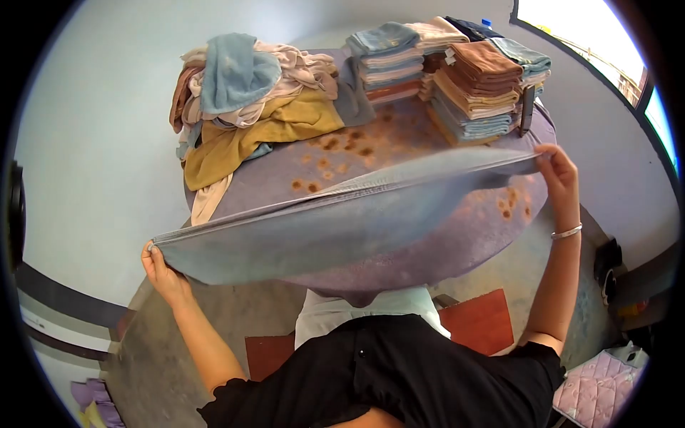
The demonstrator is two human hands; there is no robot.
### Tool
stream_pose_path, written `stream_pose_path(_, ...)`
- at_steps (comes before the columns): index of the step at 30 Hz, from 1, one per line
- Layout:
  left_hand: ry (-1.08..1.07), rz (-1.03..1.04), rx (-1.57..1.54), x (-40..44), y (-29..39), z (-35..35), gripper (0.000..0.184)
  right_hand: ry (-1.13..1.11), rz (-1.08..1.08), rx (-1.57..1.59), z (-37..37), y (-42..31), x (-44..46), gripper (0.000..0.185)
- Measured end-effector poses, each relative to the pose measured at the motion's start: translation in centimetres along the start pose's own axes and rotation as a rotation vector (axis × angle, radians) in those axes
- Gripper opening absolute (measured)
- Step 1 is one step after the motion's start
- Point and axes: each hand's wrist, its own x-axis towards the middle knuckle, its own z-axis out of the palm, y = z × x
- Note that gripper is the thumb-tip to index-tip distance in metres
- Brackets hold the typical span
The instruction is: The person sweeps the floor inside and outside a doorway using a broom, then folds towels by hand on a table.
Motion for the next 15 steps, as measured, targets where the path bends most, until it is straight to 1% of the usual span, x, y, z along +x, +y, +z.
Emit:
stream_pose_path(1, 0.015, 0.018, 0.012, 0.1, 0.3, 0.2, 0.014, -0.004, -0.011, -0.002, -0.2, -0.6, -0.1, 0.017)
stream_pose_path(3, 0.052, 0.041, 0.043, -0.2, 0.5, 0.2, 0.013, 0.105, -0.025, -0.034, -1.0, -2.2, -1.3, 0.017)
stream_pose_path(4, 0.059, 0.033, 0.049, -0.3, 0.5, 0.1, 0.013, 0.136, 0.015, 0.046, -1.2, -2.4, -1.7, 0.017)
stream_pose_path(5, 0.074, 0.032, 0.064, -0.1, 0.5, -0.1, 0.015, 0.129, 0.023, 0.045, -1.2, -2.0, -2.1, 0.017)
stream_pose_path(7, 0.084, 0.033, 0.074, 0.0, 0.6, 0.0, 0.016, -0.035, 0.134, -0.226, -1.6, -0.8, -2.6, 0.016)
stream_pose_path(9, 0.044, 0.016, 0.147, -0.4, 0.7, 0.6, 0.021, -0.045, 0.129, -0.292, -1.9, 0.2, -3.0, 0.017)
stream_pose_path(10, 0.043, 0.016, 0.149, -0.4, 0.7, 0.9, 0.021, -0.060, 0.120, -0.353, -1.8, 0.7, -3.1, 0.018)
stream_pose_path(11, 0.035, -0.016, 0.141, -0.5, 0.7, 1.1, 0.022, -0.062, 0.123, -0.351, -1.5, 0.8, -3.2, 0.018)
stream_pose_path(13, 0.029, -0.049, 0.137, -0.5, 0.5, 0.9, 0.024, 0.102, -0.020, -0.028, -0.6, 1.0, -3.4, 0.017)
stream_pose_path(14, 0.005, -0.019, 0.152, -0.5, 0.3, 0.6, 0.022, 0.099, -0.021, -0.026, -1.0, 1.7, -3.6, 0.017)
stream_pose_path(15, -0.019, 0.012, 0.166, -0.6, 0.2, 0.4, 0.021, 0.124, 0.052, 0.134, -1.6, 2.2, -4.0, 0.017)
